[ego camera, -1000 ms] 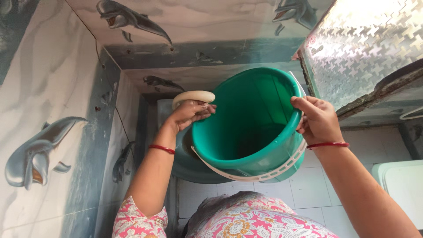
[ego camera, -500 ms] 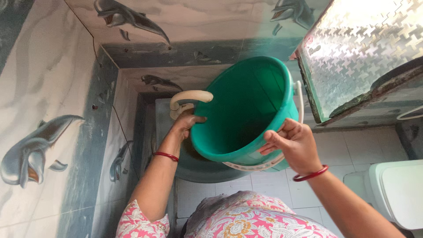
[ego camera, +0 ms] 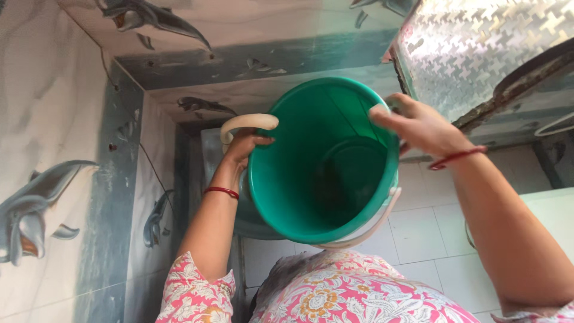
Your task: The person washes a cloth in a bucket of water on the stairs, then carries the bucket into a bathroom and pours the water into a sink. They rinse the bucket, place it on the toilet tank, and use a handheld shower hose and a broom to clean the tiled floor.
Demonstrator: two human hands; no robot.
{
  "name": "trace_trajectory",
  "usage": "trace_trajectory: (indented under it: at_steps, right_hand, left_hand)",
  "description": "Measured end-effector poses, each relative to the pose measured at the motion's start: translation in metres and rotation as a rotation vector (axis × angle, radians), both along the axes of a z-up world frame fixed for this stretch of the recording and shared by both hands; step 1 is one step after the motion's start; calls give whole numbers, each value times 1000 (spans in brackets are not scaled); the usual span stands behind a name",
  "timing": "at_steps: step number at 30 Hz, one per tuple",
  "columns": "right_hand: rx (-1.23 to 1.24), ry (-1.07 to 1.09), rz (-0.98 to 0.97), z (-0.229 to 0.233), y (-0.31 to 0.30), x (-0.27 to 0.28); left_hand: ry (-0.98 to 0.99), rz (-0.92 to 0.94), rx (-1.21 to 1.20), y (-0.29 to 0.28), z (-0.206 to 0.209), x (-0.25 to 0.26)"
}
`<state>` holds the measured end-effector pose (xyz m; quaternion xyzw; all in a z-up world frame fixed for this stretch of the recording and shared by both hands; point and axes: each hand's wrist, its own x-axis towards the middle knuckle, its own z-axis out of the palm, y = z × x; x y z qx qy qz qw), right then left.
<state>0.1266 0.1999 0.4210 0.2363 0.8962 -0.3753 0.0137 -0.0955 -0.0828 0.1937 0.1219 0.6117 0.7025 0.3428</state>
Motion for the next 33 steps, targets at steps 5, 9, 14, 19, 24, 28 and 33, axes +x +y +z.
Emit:
trace_trajectory:
  at_steps: [5,9,14,19,24,28,33]
  right_hand:
    - [-258,223,53,-30,13,-13]
    - [-330,459,-20,-46,-5,7]
    - [-591,410,-160,-32,-39,31]
    - [-689,240,137,-28,-42,51]
    - [-520,17,-66,-24,-14,59]
    - [-325,112,-21,-18,-7,57]
    - [-406,184,61,-18,-13,53]
  left_hand:
    - [29,59,-102,5,-2,2]
    - [18,44,-171,-5,1,8]
    - [-253,-26,-400,-28,29,48]
    - [-161,-52,-235,-29,26,64]
    - [-40,-35,94,-19,3,56]
    - [-4,-40,147,-12,-6,43]
    - [-13,20,132,-6,3,39]
